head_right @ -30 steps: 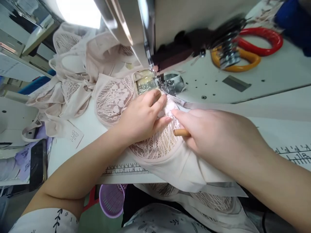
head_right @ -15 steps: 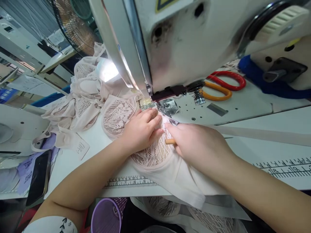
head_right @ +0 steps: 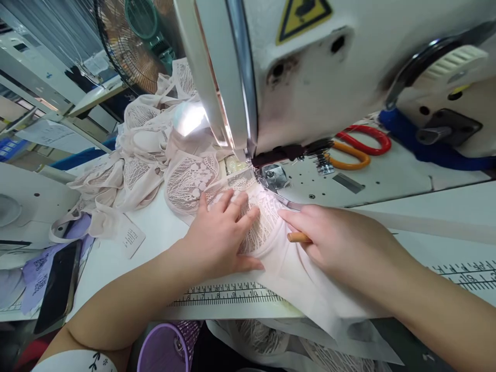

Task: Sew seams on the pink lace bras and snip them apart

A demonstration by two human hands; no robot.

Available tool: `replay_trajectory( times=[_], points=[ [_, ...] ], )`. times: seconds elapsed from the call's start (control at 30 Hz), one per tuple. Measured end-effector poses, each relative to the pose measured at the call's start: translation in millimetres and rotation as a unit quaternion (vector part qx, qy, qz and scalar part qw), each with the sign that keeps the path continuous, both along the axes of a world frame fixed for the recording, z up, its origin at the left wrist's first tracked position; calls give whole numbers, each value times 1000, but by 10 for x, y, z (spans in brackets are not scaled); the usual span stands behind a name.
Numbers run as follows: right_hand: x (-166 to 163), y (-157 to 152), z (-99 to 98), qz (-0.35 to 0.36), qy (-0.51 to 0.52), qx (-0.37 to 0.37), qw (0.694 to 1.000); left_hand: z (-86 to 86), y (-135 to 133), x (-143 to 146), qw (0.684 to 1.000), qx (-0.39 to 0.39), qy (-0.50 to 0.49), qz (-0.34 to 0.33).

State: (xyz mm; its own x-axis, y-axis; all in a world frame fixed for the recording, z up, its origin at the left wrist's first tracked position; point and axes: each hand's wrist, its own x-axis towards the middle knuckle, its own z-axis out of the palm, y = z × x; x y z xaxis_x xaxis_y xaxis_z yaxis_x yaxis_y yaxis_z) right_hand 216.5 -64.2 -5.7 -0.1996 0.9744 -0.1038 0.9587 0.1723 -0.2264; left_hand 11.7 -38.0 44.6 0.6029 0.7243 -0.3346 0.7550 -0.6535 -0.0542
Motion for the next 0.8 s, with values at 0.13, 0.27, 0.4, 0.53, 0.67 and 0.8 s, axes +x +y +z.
replay_trajectory(
  times=[0.13,0.27,0.4,0.53,0.67,0.8],
  points=[
    [-20,43,3,12,11,-10,1000,14,25,-38,999,25,10,39],
    [-46,80,66,8,12,-51,999,36,50,-66,995,33,13,92],
    [-107,138,123,-16,18,-103,994,67,109,-89,993,25,-5,114],
    [-187,191,188,-14,-7,-113,993,108,189,-97,991,3,16,135],
    [-251,213,244,-20,-27,-136,990,133,265,-123,991,3,13,130],
    [-317,235,253,-23,-47,-133,990,130,348,-175,993,-1,-3,122]
  ],
)
